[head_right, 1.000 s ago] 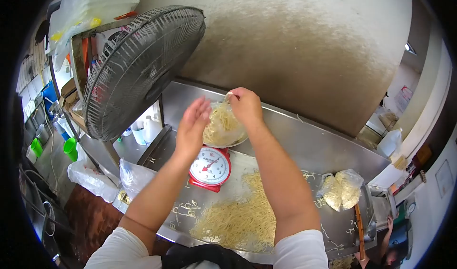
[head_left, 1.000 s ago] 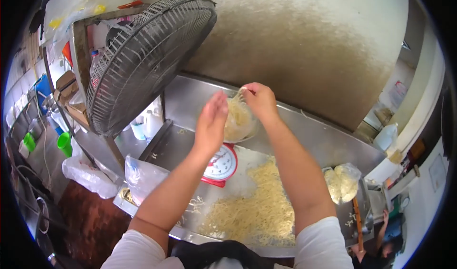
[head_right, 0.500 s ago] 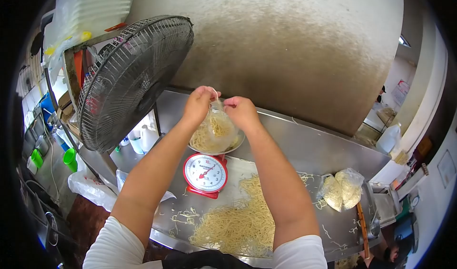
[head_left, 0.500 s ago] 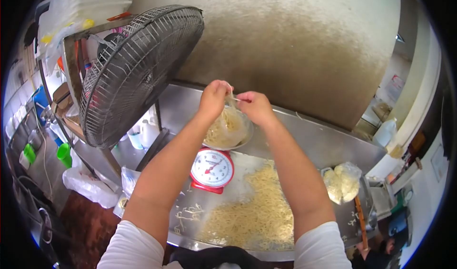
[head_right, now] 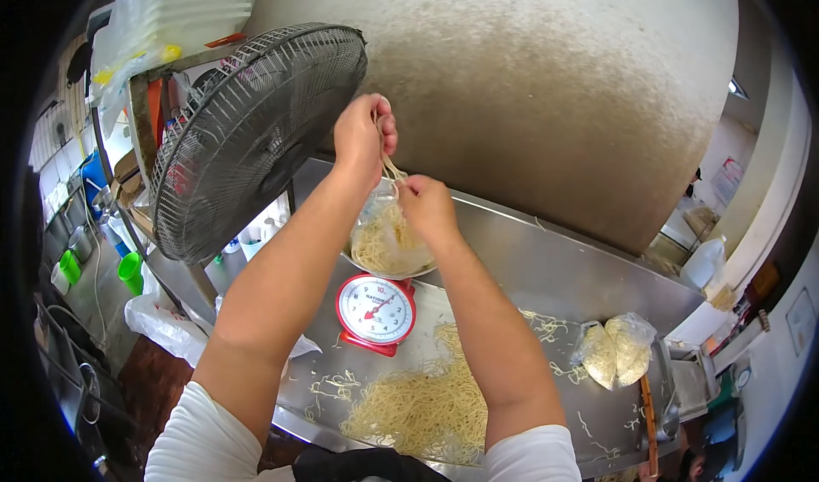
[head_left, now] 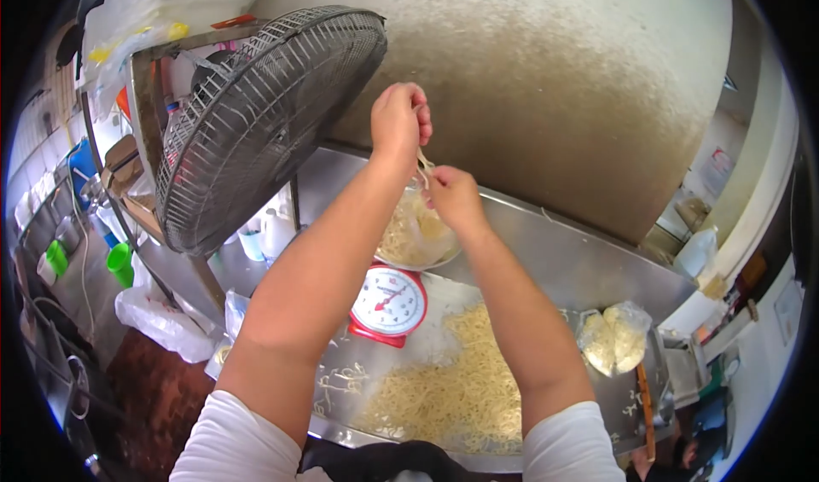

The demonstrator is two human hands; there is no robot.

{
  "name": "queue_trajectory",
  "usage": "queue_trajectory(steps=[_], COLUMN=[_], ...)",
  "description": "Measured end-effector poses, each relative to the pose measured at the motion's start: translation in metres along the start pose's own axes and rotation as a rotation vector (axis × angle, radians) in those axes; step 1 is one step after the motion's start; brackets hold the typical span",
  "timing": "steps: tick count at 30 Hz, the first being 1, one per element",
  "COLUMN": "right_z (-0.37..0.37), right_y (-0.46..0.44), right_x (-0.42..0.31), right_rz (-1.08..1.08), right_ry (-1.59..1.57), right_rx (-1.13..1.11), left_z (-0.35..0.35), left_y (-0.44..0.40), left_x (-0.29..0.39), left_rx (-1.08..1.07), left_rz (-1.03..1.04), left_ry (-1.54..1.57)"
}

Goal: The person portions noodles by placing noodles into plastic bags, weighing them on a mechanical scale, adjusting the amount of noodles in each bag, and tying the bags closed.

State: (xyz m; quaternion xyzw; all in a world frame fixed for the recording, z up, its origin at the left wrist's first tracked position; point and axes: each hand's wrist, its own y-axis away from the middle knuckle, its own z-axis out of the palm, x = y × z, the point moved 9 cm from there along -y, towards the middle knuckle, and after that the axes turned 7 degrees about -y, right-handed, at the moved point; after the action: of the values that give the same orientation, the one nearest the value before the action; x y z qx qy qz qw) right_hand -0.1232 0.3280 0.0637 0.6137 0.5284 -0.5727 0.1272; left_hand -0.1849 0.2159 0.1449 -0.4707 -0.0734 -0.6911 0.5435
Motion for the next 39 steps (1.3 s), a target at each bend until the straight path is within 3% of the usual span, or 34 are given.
queue_trajectory(steps=[2, 3, 6, 8, 11, 15, 21, 28, 33, 37, 39], right_z=[-0.008, -0.011, -0.018, -0.019, -0.026, -0.018, 0.004, 0.003, -0.003, -0.013, -0.019], right_y=[-0.005, -0.007, -0.007, -0.007, -0.008, 0.005, -0.001, 0.008, -0.016, -0.006, -0.011], right_x=[-0.012, -0.014, -0.029, -0.034, -0.034, -0.001, 0.011, 0.045, 0.084, 0.043, 0.024], right_rz=[-0.072, -0.111, -0.112, -0.072, -0.117, 0.238, 0.122, 0.212, 0.107, 0.084, 0.075], right_ry=[-0.017, -0.035, -0.087, -0.116, -0.239, 0.011, -0.123, 0.303, 0.311, 0.24, 0.19], right_rx=[0.085, 0.114, 0.16, 0.139, 0.148, -0.078, -0.106, -0.118, -0.102, -0.209, -0.224], left_z=[-0.023, -0.027, -0.037, -0.035, -0.026, -0.018, 0.023, 0.043, 0.064, 0.045, 0.019], left_y=[-0.007, -0.002, 0.002, -0.003, -0.011, -0.031, -0.008, 0.009, 0.035, 0.093, 0.137], left_x=[-0.031, -0.05, -0.086, -0.096, -0.09, -0.059, -0.044, 0.022, 0.078, 0.04, -0.011], left_rx=[0.162, 0.139, 0.071, 0.037, -0.013, -0.003, -0.143, -0.158, -0.291, -0.299, -0.344], left_rz=[-0.073, -0.142, -0.096, -0.03, 0.034, 0.201, -0.178, -0.116, -0.012, -0.164, -0.06], left_ry=[-0.073, -0.119, -0.405, -0.372, -0.365, -0.463, -0.071, 0.071, 0.045, -0.041, -0.189])
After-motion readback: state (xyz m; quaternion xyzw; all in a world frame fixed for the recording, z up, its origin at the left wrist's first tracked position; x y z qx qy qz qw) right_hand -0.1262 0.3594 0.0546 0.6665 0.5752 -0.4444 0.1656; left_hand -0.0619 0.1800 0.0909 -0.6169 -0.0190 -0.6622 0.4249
